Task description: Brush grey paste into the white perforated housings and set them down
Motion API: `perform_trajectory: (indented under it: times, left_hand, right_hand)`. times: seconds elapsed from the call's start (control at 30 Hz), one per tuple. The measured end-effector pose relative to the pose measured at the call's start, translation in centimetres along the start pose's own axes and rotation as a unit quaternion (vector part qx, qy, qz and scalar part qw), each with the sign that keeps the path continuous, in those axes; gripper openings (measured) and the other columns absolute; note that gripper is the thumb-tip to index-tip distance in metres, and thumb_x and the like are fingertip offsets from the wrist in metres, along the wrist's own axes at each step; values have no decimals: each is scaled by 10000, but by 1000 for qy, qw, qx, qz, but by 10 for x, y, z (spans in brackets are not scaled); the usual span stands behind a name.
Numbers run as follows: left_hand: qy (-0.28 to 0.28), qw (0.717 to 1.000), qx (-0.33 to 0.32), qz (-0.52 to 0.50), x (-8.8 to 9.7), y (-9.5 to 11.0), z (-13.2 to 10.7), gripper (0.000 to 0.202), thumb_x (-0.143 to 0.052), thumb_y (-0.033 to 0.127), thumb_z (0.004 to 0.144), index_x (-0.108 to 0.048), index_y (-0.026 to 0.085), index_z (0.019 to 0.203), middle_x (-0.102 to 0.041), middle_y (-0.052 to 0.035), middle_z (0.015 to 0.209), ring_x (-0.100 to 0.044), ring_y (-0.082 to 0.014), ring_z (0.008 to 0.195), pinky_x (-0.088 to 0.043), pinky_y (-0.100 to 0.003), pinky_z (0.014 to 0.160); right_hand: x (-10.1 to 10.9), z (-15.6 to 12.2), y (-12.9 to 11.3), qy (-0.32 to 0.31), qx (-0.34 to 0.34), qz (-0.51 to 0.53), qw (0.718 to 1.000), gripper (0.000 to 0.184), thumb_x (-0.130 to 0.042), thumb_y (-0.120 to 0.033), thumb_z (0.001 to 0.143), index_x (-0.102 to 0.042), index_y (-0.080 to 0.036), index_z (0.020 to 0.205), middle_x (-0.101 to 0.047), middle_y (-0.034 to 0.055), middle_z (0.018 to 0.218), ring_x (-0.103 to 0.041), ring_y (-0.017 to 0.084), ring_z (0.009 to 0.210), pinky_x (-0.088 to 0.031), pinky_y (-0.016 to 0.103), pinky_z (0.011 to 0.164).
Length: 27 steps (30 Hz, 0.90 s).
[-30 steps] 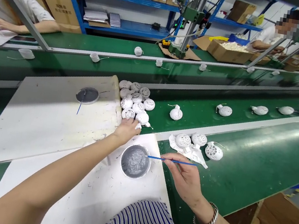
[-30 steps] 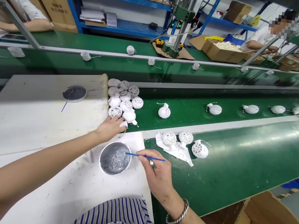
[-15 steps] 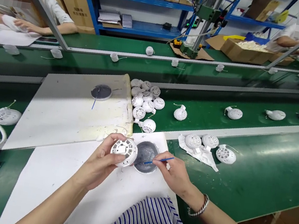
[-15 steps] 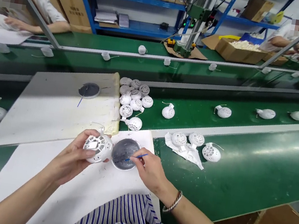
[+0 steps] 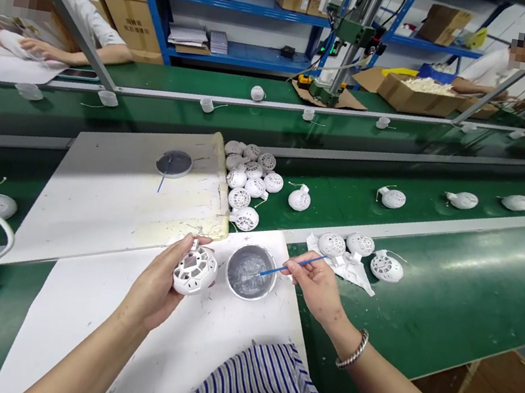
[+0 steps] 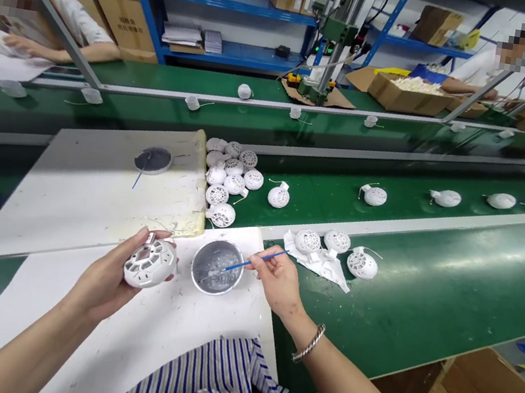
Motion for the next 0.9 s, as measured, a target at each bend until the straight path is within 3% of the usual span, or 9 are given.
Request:
perform_trajectory:
  times: [0.13,0.23,0.33,0.57,0.67,0.8,0.9]
  left_hand:
    - [27,999,21,5,-4,1,0,259,-542,364,821,-612,151,951,-584,-76,881,-574,-199,757,-543,-378,644]
    - [16,999,28,21,-8,0,0,259,-534,379,823,-608,168,952,-575,-65,923,-563,-191,761,-546,-388,642]
    - [-17,998,27,55,-13,-4,1,294,-540,423,812,-602,173,953,-565,-59,942,-549,-184,754,-537,-349,623]
    - [-57,990,45,117,-25,-18,3,388,-553,520,772,-597,202,989,-563,-51,953,-532,-194,810,-458,-261,586]
    - [-75,989,55,111,-31,-20,2,389,-551,528,771,-594,225,1012,-574,-44,975,-531,-192,823,-429,-252,586]
    - [-87,988,55,118,-34,-18,-2,395,-531,534,780,-603,206,988,-587,-54,912,-522,-182,787,-401,-252,590]
    - [-88,986,50,130,-35,-17,-5,418,-524,548,778,-606,206,1004,-584,-53,874,-510,-172,758,-384,-248,582]
  right_hand:
    - [9,-2,-4,19,6,5,1000,259,-676,-362,722,-544,-143,765,-650,37,677,-592,110,588,-429,223,529]
    - [12,1,-7,46,-40,119,991,265,-717,-336,686,-544,-141,739,-656,24,650,-546,71,520,-416,197,508]
    - [11,4,-13,66,-91,233,966,292,-771,-312,616,-550,-147,711,-650,6,683,-602,86,599,-422,175,501]
    - [4,4,-39,52,-127,330,934,238,-781,-249,615,-584,-150,705,-643,-12,724,-624,74,657,-452,141,521]
    - [0,1,-49,23,-75,300,951,197,-748,-256,667,-583,-156,709,-643,-11,726,-622,69,650,-462,141,538]
    - [-1,-8,-57,8,44,199,979,123,-684,-238,746,-582,-169,740,-646,-11,741,-618,61,630,-482,155,575]
    - [-2,-18,-63,4,139,112,984,54,-632,-176,788,-577,-180,785,-651,-5,793,-628,70,656,-505,176,597]
Point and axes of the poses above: each hand's wrist, its own z-axis towards the middle knuckle, its own x-axis out of the back of the hand, y = z × x, the point moved 3 cm from there along z, towards the middle knuckle
